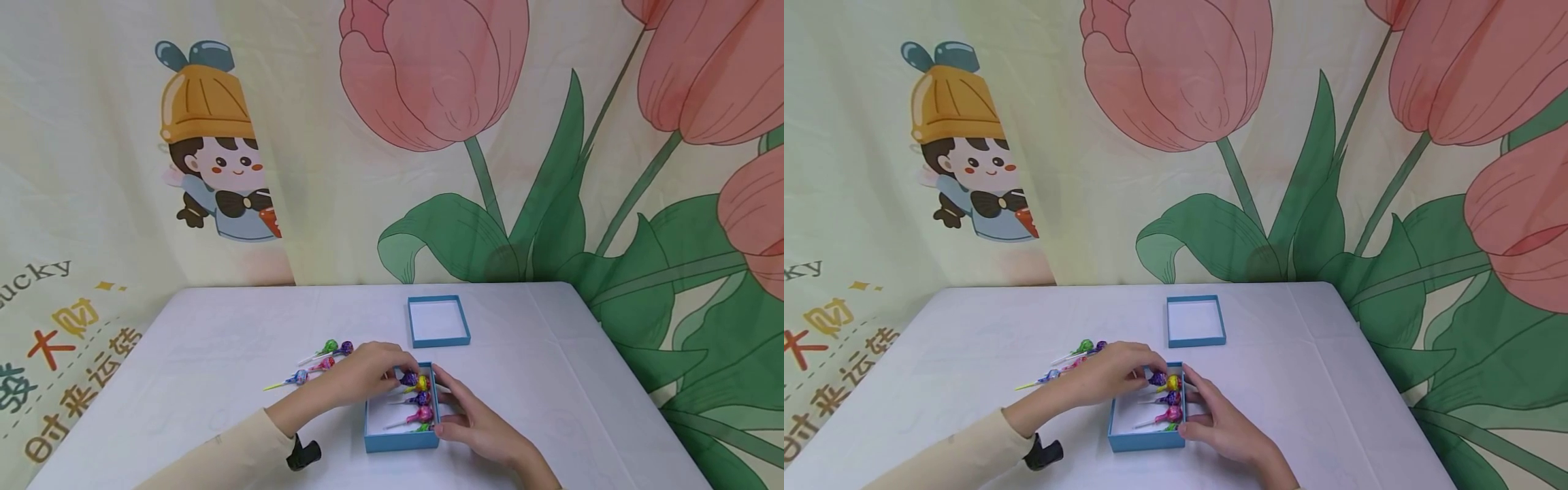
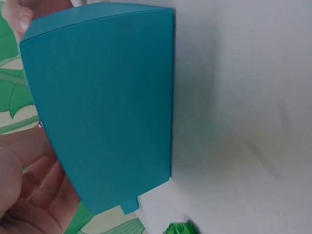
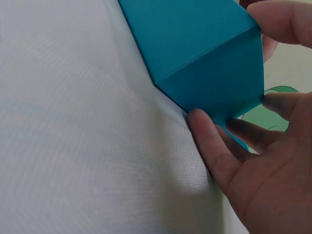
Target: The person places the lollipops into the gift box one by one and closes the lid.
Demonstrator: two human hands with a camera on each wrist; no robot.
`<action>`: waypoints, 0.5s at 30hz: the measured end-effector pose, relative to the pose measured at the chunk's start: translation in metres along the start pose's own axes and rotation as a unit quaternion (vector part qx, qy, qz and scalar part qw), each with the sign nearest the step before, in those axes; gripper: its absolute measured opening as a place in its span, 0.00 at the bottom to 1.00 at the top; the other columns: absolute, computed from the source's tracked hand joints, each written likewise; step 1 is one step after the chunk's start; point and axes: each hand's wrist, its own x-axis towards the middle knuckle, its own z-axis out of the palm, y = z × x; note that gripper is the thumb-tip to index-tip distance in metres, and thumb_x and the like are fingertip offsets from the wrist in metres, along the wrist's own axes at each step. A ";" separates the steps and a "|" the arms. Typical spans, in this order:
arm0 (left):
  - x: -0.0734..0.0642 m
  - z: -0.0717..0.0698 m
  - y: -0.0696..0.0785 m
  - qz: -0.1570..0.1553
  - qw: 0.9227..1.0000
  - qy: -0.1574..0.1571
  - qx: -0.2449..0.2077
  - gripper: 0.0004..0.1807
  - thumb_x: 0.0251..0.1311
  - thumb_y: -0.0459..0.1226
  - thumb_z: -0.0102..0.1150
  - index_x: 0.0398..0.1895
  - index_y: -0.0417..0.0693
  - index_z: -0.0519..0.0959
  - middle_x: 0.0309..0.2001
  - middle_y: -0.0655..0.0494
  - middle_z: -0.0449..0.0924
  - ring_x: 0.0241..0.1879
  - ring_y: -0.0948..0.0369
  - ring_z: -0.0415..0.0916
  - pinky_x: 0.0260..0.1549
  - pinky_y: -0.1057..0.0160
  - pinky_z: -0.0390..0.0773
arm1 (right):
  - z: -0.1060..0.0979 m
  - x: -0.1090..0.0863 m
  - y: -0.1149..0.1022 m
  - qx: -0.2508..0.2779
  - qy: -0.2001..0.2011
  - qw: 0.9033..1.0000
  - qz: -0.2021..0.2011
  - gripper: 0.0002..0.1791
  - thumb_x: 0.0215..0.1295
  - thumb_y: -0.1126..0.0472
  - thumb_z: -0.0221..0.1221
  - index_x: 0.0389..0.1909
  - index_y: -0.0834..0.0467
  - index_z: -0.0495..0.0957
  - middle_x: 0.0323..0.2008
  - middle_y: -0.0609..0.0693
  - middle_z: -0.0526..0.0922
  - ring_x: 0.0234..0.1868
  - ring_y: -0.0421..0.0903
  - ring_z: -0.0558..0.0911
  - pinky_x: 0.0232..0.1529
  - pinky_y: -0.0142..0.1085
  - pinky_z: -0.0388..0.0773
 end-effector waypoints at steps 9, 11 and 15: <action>0.001 0.011 -0.002 0.012 1.000 -0.006 0.009 0.18 0.66 0.27 0.69 0.56 0.48 0.88 0.48 0.58 0.89 0.42 0.63 0.81 0.45 0.68 0.82 | 0.000 0.001 -0.002 0.000 -0.003 1.000 -0.006 0.51 0.71 0.50 0.67 0.86 0.36 0.48 0.85 0.56 0.50 0.79 0.62 0.65 0.70 0.48 0.75; 0.001 0.013 -0.002 0.007 1.000 -0.009 0.014 0.18 0.66 0.28 0.69 0.57 0.49 0.87 0.48 0.58 0.89 0.42 0.63 0.82 0.45 0.69 0.82 | 0.000 0.000 -0.002 0.002 -0.005 1.000 -0.008 0.51 0.71 0.50 0.67 0.86 0.36 0.47 0.85 0.56 0.50 0.79 0.62 0.65 0.71 0.48 0.75; 0.001 0.016 -0.001 -0.006 1.000 -0.014 0.018 0.18 0.67 0.29 0.69 0.58 0.51 0.87 0.50 0.58 0.88 0.45 0.63 0.83 0.47 0.68 0.83 | 0.000 0.000 -0.001 0.002 -0.007 1.000 -0.010 0.51 0.71 0.51 0.67 0.86 0.36 0.47 0.85 0.56 0.50 0.79 0.62 0.64 0.70 0.47 0.75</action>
